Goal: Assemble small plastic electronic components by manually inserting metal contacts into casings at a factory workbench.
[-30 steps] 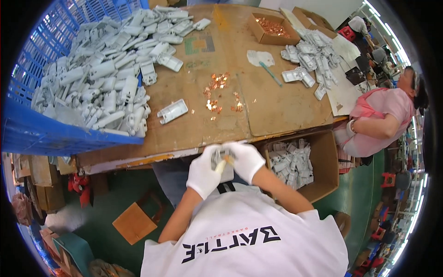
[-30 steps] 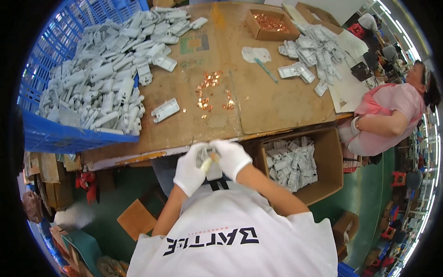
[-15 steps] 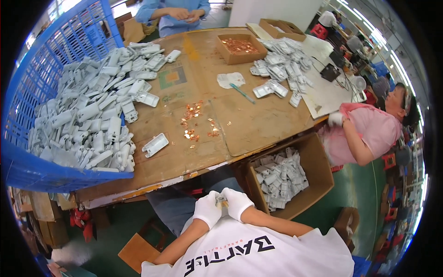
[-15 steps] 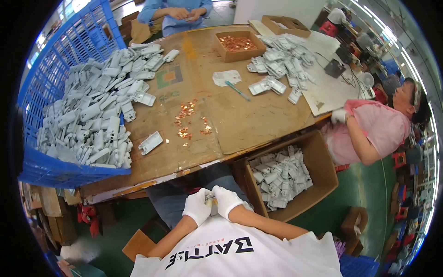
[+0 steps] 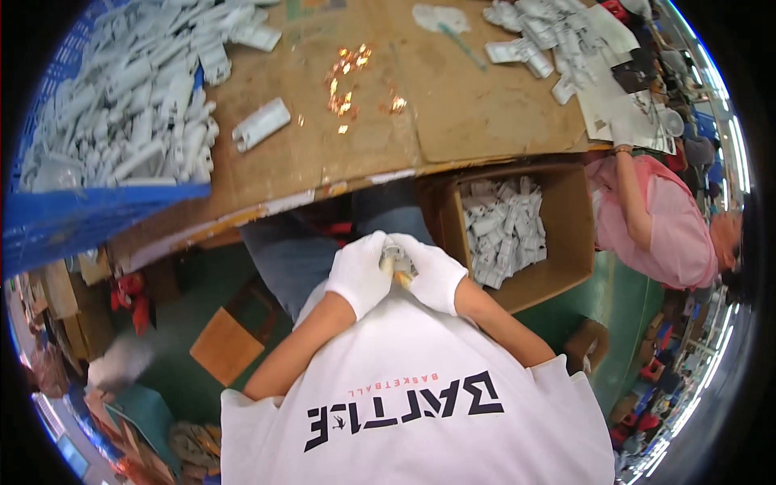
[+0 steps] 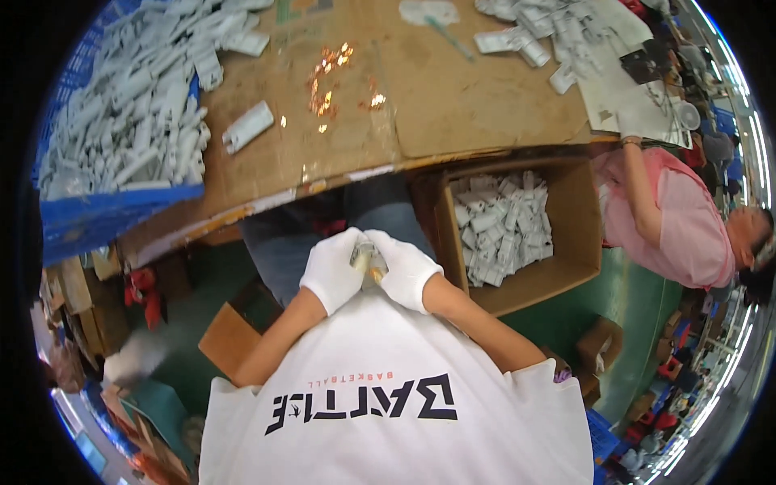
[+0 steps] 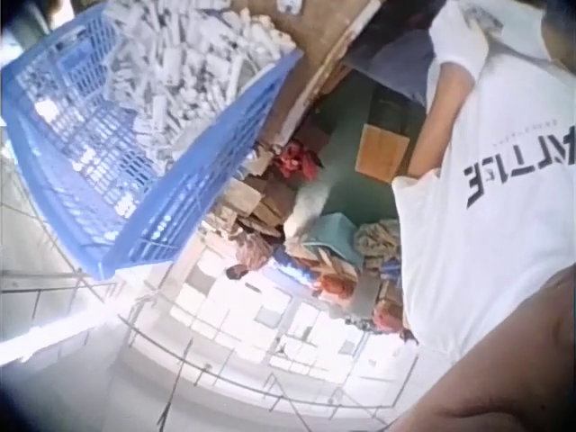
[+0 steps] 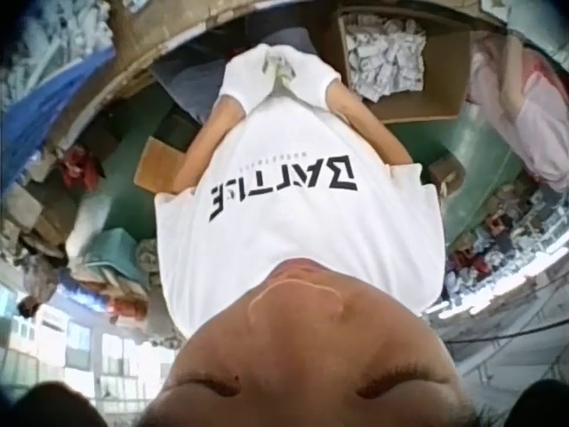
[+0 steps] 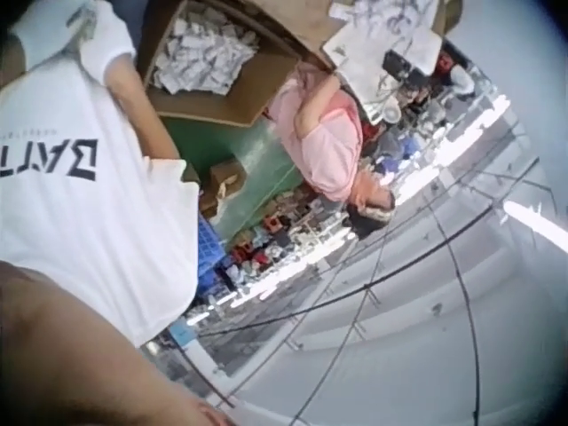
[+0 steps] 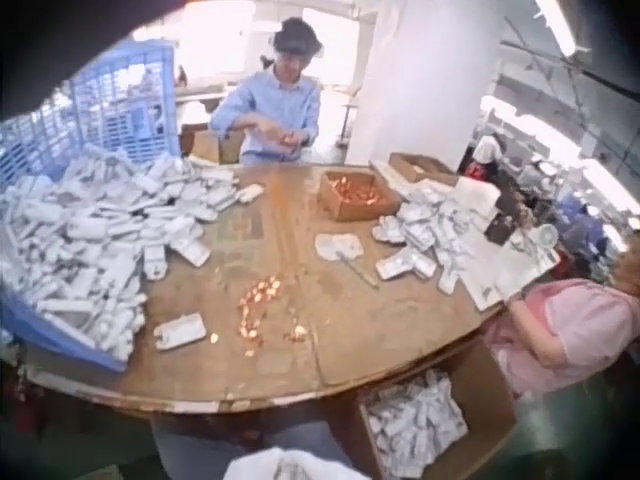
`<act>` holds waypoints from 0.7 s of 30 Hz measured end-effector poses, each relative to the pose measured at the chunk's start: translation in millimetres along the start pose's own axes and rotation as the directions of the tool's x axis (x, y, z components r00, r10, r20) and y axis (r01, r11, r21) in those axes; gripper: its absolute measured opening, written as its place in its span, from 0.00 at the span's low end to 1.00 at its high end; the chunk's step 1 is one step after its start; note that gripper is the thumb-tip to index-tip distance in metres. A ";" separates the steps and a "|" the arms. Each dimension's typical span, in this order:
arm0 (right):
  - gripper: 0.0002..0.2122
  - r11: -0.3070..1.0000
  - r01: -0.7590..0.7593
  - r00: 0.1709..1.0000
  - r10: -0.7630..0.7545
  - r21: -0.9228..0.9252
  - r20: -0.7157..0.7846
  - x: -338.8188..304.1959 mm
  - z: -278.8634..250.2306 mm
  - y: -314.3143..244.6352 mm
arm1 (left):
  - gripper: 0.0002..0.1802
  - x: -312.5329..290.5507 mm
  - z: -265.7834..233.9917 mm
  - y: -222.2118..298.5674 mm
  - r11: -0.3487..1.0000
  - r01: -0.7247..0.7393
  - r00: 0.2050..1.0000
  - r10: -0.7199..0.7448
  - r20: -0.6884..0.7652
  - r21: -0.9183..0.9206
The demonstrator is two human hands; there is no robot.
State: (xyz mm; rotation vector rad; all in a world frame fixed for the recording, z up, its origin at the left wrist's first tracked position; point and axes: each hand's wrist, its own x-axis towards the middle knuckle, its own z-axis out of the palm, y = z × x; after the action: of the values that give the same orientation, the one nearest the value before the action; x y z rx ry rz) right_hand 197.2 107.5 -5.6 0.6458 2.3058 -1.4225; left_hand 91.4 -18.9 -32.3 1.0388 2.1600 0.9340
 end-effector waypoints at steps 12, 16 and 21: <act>0.29 0.997 -0.069 0.994 0.067 -0.023 -0.086 -9.7 21.4 8.3 | 0.07 -8.1 1.0 2.8 0.973 0.228 0.966 -0.221 0.131 -0.040; 0.29 1.000 0.017 0.956 -0.010 0.019 -0.293 -19.2 20.2 -0.3 | 0.09 -4.8 -5.9 -0.4 0.924 0.261 0.965 -0.244 0.095 -0.279; 0.23 0.927 0.126 0.945 -0.220 -0.352 -0.242 -24.5 15.1 6.3 | 0.16 -12.0 -12.2 -10.9 0.801 0.294 0.950 -0.184 0.252 -0.521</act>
State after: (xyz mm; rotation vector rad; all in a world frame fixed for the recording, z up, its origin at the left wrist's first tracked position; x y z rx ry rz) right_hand 221.9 91.6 -4.1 0.5773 2.8029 -1.0192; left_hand 84.4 -37.9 -31.2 0.5226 1.6535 1.1854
